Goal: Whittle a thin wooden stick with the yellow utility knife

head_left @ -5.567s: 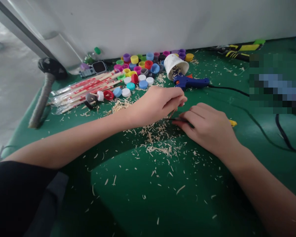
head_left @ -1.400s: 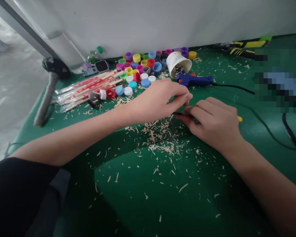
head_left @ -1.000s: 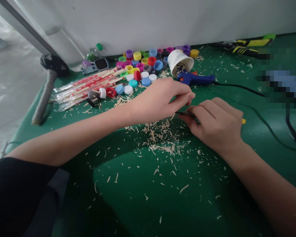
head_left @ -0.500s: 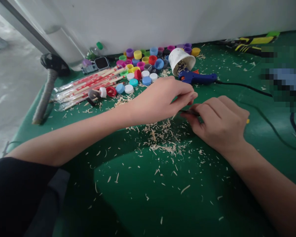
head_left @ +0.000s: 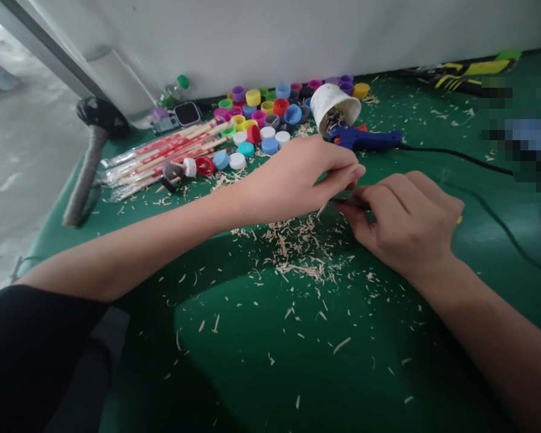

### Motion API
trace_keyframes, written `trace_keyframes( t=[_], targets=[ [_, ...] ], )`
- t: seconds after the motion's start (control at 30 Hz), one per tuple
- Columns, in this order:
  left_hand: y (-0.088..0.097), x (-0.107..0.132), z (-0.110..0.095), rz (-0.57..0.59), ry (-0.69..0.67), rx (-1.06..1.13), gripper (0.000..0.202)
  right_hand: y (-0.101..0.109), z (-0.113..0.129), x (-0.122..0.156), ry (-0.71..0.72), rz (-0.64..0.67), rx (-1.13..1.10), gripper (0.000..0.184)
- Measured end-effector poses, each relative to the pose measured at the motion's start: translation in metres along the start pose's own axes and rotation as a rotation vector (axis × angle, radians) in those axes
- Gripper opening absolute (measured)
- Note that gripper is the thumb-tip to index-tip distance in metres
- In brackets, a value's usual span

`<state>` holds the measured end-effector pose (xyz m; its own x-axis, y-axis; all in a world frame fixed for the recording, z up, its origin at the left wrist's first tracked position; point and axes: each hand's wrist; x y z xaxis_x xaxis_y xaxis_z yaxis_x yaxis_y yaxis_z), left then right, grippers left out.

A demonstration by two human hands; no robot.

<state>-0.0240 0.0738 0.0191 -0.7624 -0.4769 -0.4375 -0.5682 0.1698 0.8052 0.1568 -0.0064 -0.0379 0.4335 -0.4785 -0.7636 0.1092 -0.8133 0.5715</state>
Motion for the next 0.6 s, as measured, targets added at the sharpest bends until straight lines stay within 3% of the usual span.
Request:
trace_keyframes(
  t=[0.2, 0.37, 0.6],
  targets=[
    [0.0019, -0.0008, -0.0012, 0.007, 0.002, -0.018, 0.038, -0.0016, -0.0003, -0.0049, 0.016, 0.015, 0.022, 0.033],
    [0.0018, 0.001, 0.0, -0.002, -0.014, -0.028, 0.037, 0.0001, 0.0024, -0.0054, 0.089, 0.143, -0.072, 0.026],
    [0.0008, 0.0002, 0.0018, 0.014, 0.003, -0.026, 0.037, 0.0012, -0.0024, -0.002, -0.002, -0.014, 0.06, 0.027]
  ],
)
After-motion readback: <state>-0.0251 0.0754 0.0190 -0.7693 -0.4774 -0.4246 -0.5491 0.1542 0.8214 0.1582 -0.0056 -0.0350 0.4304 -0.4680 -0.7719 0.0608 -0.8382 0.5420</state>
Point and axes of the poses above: each hand's wrist, its own x-axis away from the middle knuckle, its own y-axis out of the back of the hand, z = x × y, and after that the axes turned 9 degrees about -z, right-handed
